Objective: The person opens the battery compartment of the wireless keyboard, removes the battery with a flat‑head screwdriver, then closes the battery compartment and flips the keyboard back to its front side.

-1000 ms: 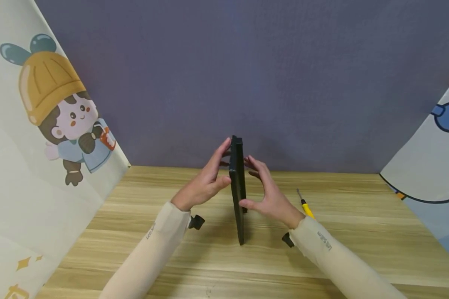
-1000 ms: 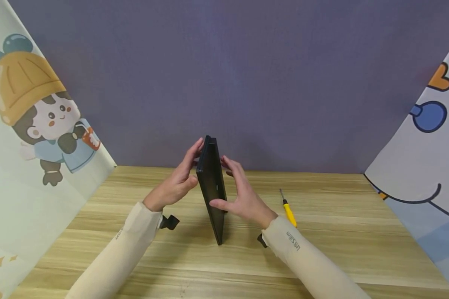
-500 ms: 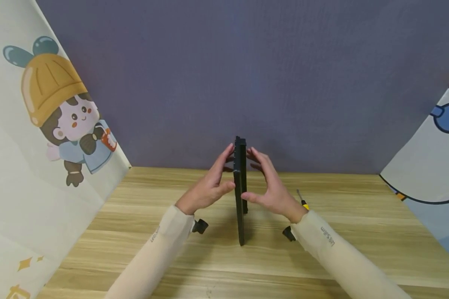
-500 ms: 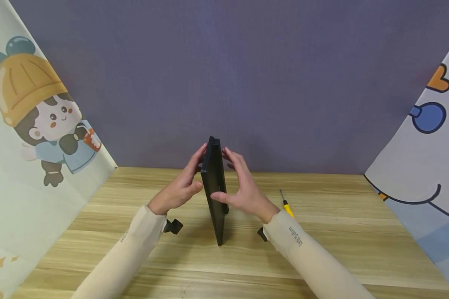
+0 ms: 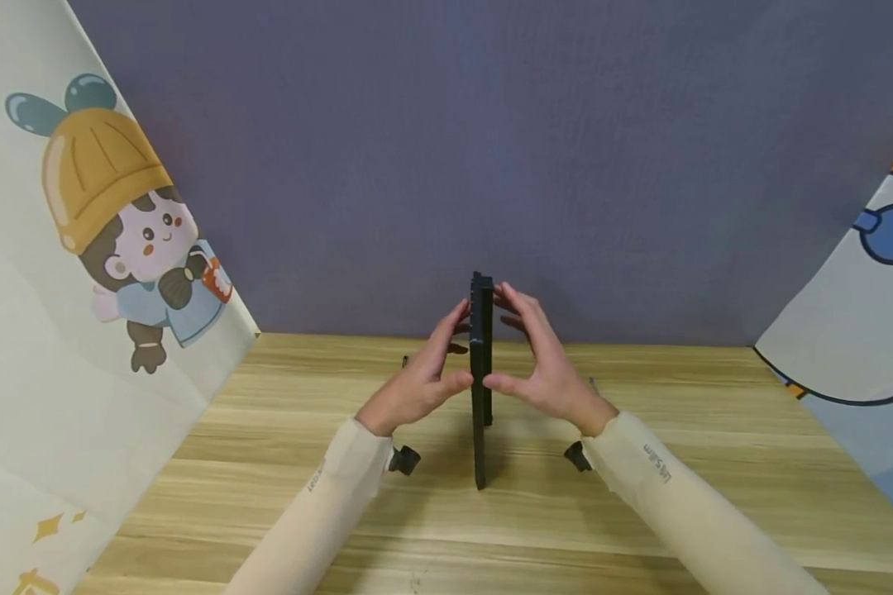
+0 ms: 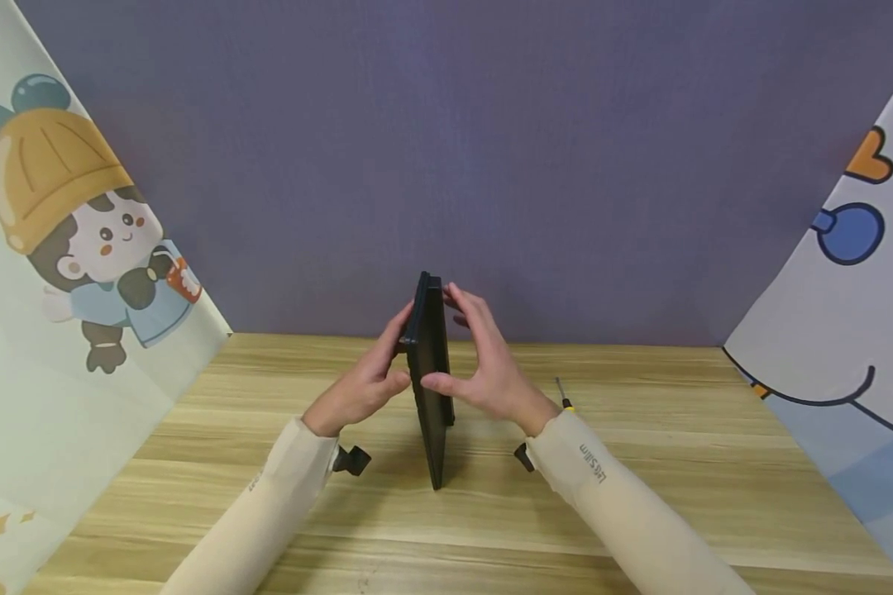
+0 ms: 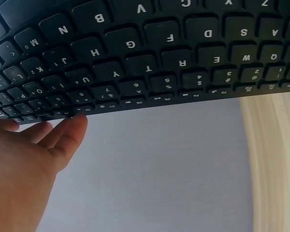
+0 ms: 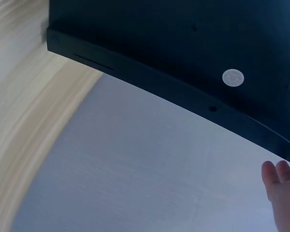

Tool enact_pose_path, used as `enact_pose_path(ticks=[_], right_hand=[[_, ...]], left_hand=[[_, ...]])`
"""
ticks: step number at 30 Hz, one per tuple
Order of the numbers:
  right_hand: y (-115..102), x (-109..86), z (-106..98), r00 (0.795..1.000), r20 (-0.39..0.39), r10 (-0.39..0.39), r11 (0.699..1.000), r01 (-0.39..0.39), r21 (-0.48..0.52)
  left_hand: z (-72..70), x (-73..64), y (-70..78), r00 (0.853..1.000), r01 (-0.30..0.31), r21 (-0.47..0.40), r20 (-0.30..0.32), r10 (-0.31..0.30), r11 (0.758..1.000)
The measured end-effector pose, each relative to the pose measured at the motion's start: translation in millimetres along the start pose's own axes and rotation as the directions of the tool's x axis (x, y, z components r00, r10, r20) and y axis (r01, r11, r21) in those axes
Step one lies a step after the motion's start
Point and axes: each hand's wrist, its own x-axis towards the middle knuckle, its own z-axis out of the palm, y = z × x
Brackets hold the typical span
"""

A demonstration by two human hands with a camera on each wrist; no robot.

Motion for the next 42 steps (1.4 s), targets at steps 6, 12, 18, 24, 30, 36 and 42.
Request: enact_pose_path(ticks=[6,12,18,24,30,36,42], right_hand=[[-2,4.0,-2,1.0,-0.002,-0.017,1.0,0.017,-0.006],[-5,8.8,-6,0.999,-0.006,-0.038,0.999,0.038,-0.037],[-9,12.6,-11,0.999,0.001,-0.047,0.998,0.047,-0.05],[-11,14.6,-16,0.999,0.019,-0.043,0.997,0.044,-0.059],[-13,17.0,-19,0.998,0.044,-0.046,0.996,0.049,-0.072],[-16,20.8,-23,0.997,0.059,-0.046,0.994,0.052,-0.093],[-2,19.4,-29,0.997,0.07,-0.034,0.99,0.043,-0.135]], left_hand=[[4.0,-0.6,-23.4,1.0,0.01,0.042,0.012,-0.011,0.999],[8.9,-1.4,-42.5,1.0,-0.005,0.052,0.011,0.004,0.999],[12.7,-2.4,-43.8,0.999,0.032,0.042,0.024,-0.033,0.999],[14.2,-3.7,-44.9,0.999,0.043,0.062,0.031,-0.045,0.997],[15.7,-7.4,-47.6,0.998,0.046,0.063,0.045,-0.049,0.997],[19.7,-9.2,-52.1,0.996,0.062,0.062,0.065,-0.066,0.996],[25.1,-10.6,-57.1,0.996,0.043,0.058,0.076,-0.047,0.997]])
